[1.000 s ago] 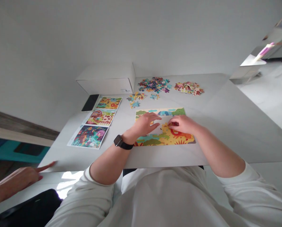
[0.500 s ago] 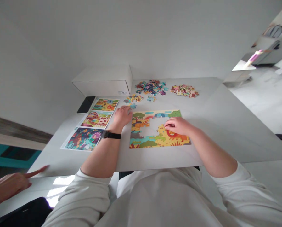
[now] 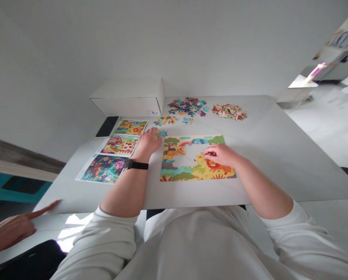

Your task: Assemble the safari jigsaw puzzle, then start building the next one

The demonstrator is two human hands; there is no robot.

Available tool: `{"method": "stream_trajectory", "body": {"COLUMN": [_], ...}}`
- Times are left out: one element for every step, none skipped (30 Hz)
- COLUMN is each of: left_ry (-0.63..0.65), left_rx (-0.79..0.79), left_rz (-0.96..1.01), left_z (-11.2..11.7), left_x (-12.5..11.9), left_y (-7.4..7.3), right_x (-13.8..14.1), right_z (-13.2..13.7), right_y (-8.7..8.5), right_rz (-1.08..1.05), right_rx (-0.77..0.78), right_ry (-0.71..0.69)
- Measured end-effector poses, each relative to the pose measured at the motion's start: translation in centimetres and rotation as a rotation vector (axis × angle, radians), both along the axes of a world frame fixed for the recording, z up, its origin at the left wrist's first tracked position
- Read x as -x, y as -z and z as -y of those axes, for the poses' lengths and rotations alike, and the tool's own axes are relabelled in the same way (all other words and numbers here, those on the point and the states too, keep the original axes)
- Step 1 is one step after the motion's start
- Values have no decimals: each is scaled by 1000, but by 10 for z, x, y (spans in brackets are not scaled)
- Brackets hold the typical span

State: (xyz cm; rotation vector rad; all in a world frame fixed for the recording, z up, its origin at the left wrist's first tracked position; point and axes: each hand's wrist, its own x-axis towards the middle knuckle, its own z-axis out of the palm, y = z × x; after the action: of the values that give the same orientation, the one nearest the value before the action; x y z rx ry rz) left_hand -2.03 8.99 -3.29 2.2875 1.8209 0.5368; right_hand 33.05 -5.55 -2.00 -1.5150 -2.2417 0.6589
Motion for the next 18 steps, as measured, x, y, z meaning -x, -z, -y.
{"method": "stream_trajectory", "body": {"left_ry": [-6,-18,-31,-42,-50,-59,-68,-78,-86,-94,-100,-104,-109,-114,-119,-120,-115,-107], "left_rx": [15,22,21,14,7,3,0,-4,-11,-15,-14,-6,7,20,27,28,21,10], "left_rz": [-1,-1,-1,0,3,7,14,25,39,56,73,90,105,117,126,133,139,145], "left_z": [0,-1,-2,-2,-3,-4,-4,-5,-5,-5,-5,-5,-4,-3,-2,-1,0,1], "left_x": [-1,-2,-2,-2,-1,-1,0,0,1,1,1,1,1,1,2,2,2,2], "left_y": [-1,-1,-1,-1,0,1,1,2,3,3,2,2,1,-1,-3,-5,-7,-9], "right_x": [0,0,0,0,0,0,0,0,0,-1,-1,-1,-1,0,0,0,0,0], "right_z": [0,0,0,0,0,0,0,0,0,-1,-1,-1,-1,-1,-1,-1,-1,-1], "right_y": [0,1,1,1,1,2,2,2,2,2,2,1,1,1,1,1,1,1], "right_rz": [-2,-3,-5,-7,-8,-8,-9,-9,-9,-9,-8,-6,-3,-1,1,2,3,3], "right_rx": [-1,-2,-3,-4,-3,-1,1,3,7,9,10,11,12,12,10,8,5,2], "right_ry": [1,2,3,3,2,3,4,6,8,10,10,8,5,3,2,1,2,3]}}
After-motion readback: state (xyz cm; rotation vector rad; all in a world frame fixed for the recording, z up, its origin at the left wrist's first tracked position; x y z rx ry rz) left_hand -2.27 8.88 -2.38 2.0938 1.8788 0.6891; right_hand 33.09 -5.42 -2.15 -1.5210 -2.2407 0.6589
